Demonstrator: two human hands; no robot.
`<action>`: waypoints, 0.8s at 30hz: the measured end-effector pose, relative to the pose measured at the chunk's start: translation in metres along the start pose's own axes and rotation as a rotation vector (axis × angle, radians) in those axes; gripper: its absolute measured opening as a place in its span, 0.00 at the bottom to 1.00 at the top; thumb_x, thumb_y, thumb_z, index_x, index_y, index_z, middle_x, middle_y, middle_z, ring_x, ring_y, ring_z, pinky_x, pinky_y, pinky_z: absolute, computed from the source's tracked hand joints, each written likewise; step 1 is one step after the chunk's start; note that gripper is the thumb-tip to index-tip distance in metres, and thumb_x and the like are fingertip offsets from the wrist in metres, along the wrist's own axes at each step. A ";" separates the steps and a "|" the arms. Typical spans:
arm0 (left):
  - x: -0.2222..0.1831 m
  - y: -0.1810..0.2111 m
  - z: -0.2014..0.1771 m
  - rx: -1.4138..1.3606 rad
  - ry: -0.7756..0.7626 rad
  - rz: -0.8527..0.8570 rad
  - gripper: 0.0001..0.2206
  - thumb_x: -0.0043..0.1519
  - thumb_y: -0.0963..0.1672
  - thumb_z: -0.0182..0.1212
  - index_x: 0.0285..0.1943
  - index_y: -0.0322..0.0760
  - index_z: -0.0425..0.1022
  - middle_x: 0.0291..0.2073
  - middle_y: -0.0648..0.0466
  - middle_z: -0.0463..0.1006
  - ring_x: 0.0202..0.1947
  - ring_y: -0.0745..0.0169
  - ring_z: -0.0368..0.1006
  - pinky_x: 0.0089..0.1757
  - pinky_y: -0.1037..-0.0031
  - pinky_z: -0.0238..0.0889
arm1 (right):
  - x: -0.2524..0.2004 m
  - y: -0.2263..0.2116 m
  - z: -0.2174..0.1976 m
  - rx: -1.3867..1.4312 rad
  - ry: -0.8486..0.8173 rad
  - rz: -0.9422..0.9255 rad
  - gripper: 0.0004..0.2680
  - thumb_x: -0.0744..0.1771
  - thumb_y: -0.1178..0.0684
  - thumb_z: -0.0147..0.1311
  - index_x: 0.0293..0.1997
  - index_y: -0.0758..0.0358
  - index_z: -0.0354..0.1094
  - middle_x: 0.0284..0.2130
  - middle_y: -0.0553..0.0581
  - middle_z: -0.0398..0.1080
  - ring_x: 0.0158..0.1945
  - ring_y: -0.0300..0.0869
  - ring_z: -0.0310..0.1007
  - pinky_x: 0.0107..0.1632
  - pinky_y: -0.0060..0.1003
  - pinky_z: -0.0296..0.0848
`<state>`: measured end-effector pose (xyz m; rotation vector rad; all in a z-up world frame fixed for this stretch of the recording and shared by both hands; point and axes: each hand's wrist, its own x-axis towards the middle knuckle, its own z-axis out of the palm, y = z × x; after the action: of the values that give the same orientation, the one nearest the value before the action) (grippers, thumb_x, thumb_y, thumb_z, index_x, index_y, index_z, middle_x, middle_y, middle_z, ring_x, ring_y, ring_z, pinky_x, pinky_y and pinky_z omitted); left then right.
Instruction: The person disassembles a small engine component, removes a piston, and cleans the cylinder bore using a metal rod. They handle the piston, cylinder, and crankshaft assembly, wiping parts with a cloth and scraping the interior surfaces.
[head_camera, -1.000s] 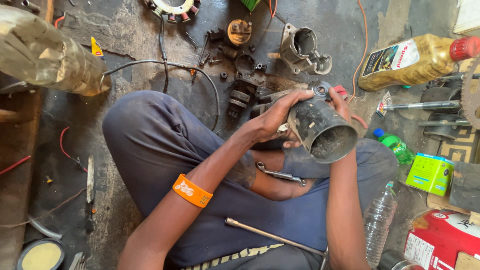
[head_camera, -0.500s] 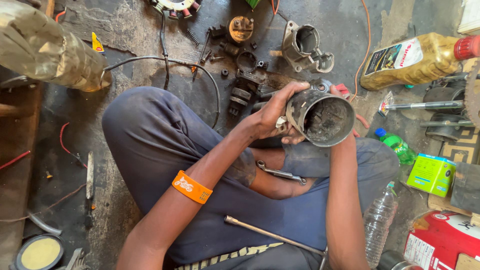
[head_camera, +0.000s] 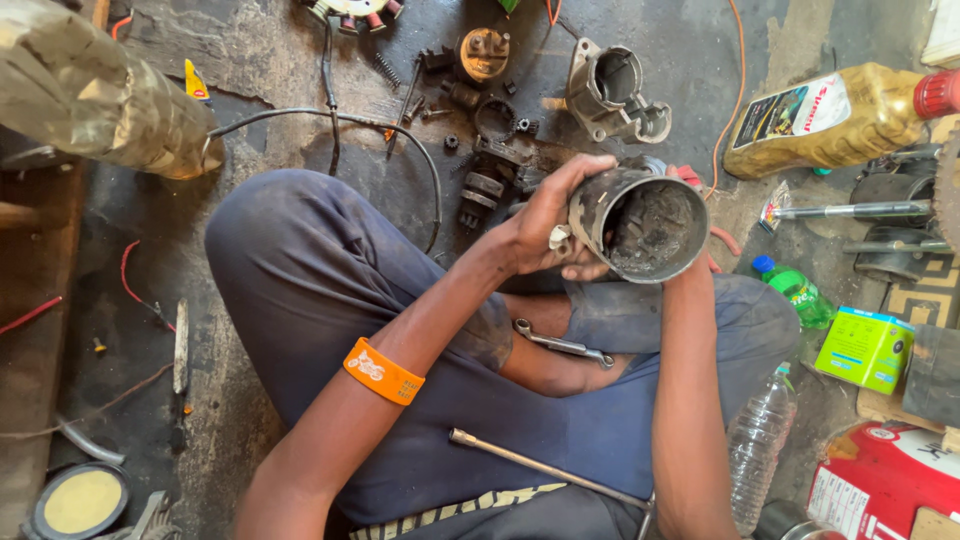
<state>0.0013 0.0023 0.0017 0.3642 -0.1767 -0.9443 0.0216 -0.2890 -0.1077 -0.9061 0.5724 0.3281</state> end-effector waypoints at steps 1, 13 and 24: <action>-0.002 0.004 0.001 0.004 0.033 0.024 0.31 0.68 0.58 0.41 0.43 0.25 0.75 0.21 0.41 0.76 0.16 0.55 0.71 0.18 0.73 0.63 | -0.007 -0.001 0.008 0.016 -0.044 0.013 0.17 0.70 0.41 0.50 0.58 0.63 0.69 0.52 0.58 0.76 0.54 0.46 0.77 0.60 0.44 0.75; -0.086 0.101 0.009 0.008 0.225 0.970 0.21 0.74 0.55 0.46 0.48 0.34 0.73 0.32 0.49 0.79 0.26 0.55 0.76 0.25 0.65 0.65 | -0.102 -0.031 0.132 -0.543 -0.131 -0.682 0.08 0.73 0.55 0.56 0.55 0.68 0.69 0.42 0.55 0.74 0.38 0.41 0.73 0.42 0.35 0.73; -0.087 0.119 0.010 -0.261 0.045 1.149 0.30 0.68 0.60 0.42 0.52 0.31 0.71 0.39 0.46 0.76 0.27 0.61 0.67 0.27 0.73 0.54 | -0.085 0.030 0.280 -1.682 -0.370 -1.014 0.08 0.65 0.58 0.66 0.46 0.65 0.75 0.36 0.60 0.75 0.38 0.48 0.76 0.40 0.41 0.73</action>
<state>0.0380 0.1345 0.0566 0.0031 -0.1816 0.1805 0.0298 -0.0466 0.0585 -2.4988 -0.7533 -0.0497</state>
